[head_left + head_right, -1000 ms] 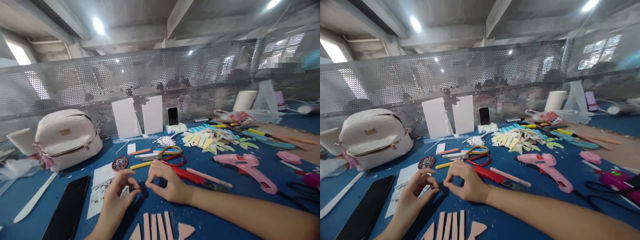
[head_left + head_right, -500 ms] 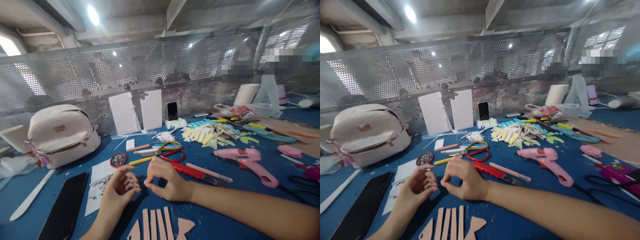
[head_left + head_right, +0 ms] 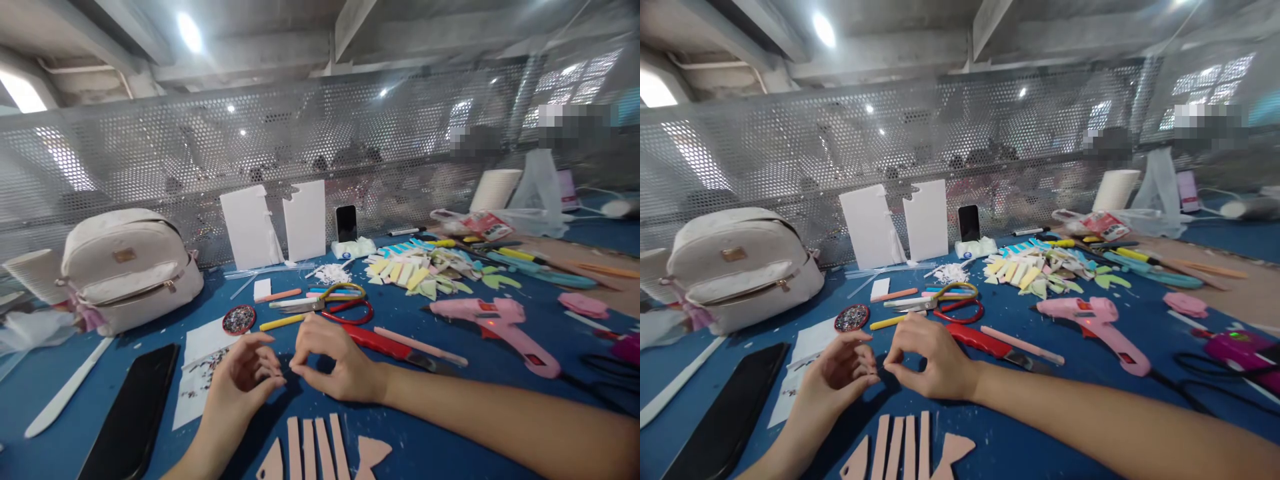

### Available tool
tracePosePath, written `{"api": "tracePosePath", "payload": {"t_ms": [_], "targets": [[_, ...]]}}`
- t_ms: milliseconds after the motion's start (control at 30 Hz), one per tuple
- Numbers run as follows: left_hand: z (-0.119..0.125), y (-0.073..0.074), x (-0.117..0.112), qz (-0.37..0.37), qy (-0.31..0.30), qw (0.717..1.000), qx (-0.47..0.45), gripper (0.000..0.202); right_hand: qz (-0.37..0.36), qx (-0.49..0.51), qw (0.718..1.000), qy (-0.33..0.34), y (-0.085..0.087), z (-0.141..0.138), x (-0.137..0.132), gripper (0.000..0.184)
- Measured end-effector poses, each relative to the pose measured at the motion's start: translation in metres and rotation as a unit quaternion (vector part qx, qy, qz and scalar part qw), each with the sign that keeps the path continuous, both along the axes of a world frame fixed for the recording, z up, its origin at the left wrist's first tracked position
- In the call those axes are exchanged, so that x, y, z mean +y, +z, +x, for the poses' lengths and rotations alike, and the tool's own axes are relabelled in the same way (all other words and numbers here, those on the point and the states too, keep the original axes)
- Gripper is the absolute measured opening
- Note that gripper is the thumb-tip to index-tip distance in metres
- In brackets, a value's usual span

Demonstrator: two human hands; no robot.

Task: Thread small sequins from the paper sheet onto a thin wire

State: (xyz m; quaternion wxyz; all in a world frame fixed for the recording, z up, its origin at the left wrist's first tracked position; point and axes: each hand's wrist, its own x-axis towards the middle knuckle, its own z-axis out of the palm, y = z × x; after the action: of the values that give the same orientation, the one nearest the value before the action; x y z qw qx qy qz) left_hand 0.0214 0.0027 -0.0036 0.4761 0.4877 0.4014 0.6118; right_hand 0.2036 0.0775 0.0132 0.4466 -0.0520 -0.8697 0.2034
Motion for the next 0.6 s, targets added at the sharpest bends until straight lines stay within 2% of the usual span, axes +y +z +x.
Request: {"api": "tracePosePath", "payload": {"t_ms": [600], "targets": [[-0.0014, -0.0032, 0.0022, -0.004, -0.003, 1.0, -0.002, 0.037, 0.005, 0.003, 1.0, -0.012, 0.0011, 0.0004, -0.001, 0.012]]}}
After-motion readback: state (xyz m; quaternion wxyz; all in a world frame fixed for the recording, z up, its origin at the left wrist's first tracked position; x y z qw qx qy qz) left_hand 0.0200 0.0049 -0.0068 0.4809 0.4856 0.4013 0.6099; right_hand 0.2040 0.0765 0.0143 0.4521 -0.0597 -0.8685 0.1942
